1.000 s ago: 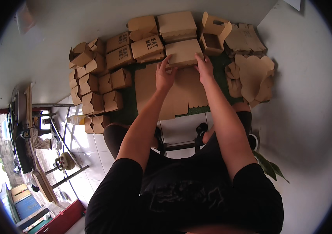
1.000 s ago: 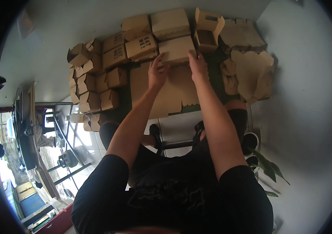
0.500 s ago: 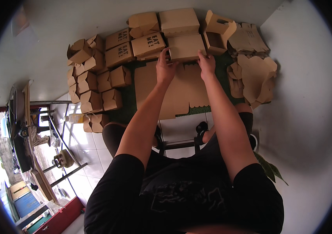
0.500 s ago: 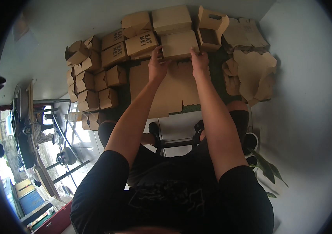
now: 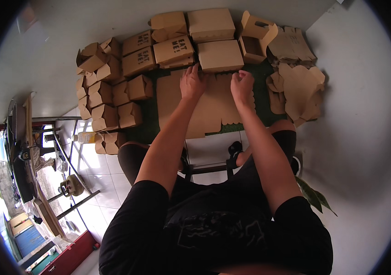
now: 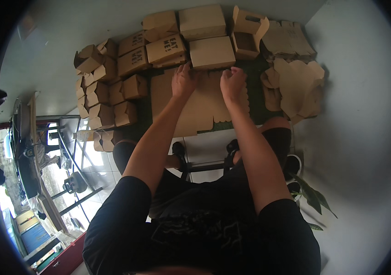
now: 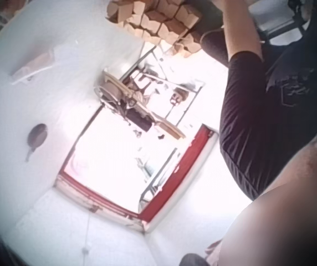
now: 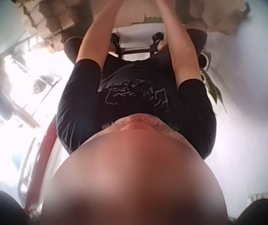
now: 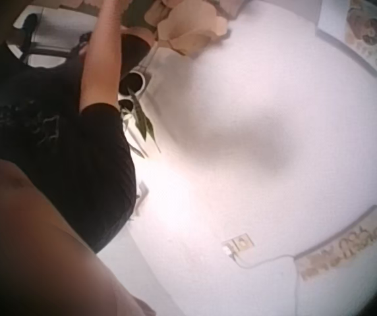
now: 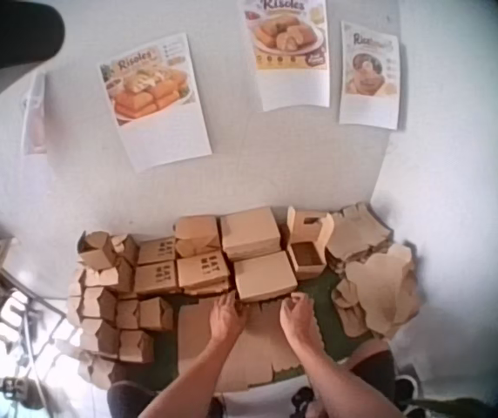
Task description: The person assembles flat cardboard pieces into small boxes by folding and interlocking the flaps. They handle multiple flat pieces, fold them into shape, and place the finished boxes on the table.
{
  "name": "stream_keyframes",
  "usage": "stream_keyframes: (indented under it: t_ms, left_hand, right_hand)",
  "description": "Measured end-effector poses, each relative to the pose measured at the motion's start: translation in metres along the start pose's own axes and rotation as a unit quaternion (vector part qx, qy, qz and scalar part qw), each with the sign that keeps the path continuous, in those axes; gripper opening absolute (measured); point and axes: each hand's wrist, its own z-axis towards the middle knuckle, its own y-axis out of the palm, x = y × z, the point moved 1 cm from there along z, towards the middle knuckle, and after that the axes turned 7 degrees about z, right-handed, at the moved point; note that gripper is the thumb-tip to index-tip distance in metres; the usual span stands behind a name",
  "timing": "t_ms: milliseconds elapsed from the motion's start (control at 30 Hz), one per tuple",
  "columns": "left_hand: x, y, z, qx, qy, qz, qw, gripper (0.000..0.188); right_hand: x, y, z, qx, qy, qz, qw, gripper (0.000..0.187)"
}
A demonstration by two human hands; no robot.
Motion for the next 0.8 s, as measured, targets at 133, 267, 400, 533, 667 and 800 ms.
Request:
stream_keyframes:
  t_ms: [133, 267, 400, 533, 667, 800]
  left_hand:
    - [-0.013, 0.003, -0.009, 0.001, 0.075, 0.065, 0.995, 0.065]
    - [-0.013, -0.006, -0.008, -0.027, 0.086, 0.073, 0.993, 0.066]
    - [-0.012, -0.018, -0.009, -0.048, 0.093, 0.063, 0.993, 0.064]
    - [-0.016, -0.022, -0.013, -0.045, 0.105, 0.065, 0.991, 0.064]
    - [-0.021, -0.024, -0.018, -0.048, 0.111, 0.051, 0.991, 0.062]
    - [-0.027, -0.026, -0.021, -0.081, 0.114, 0.046, 0.989, 0.063]
  right_hand:
    - [-0.008, -0.003, -0.014, -0.062, -0.164, -0.003, 0.984, 0.027]
    - [-0.029, -0.002, -0.009, -0.066, -0.165, 0.032, 0.984, 0.039]
    - [-0.046, -0.008, -0.003, -0.068, -0.345, -0.131, 0.927, 0.046]
    - [-0.053, -0.006, 0.013, -0.117, -0.377, -0.2, 0.897, 0.044]
    - [-0.054, 0.0, 0.018, -0.114, -0.385, -0.19, 0.896, 0.045]
    - [-0.055, 0.006, 0.021, -0.113, -0.384, -0.193, 0.896, 0.047]
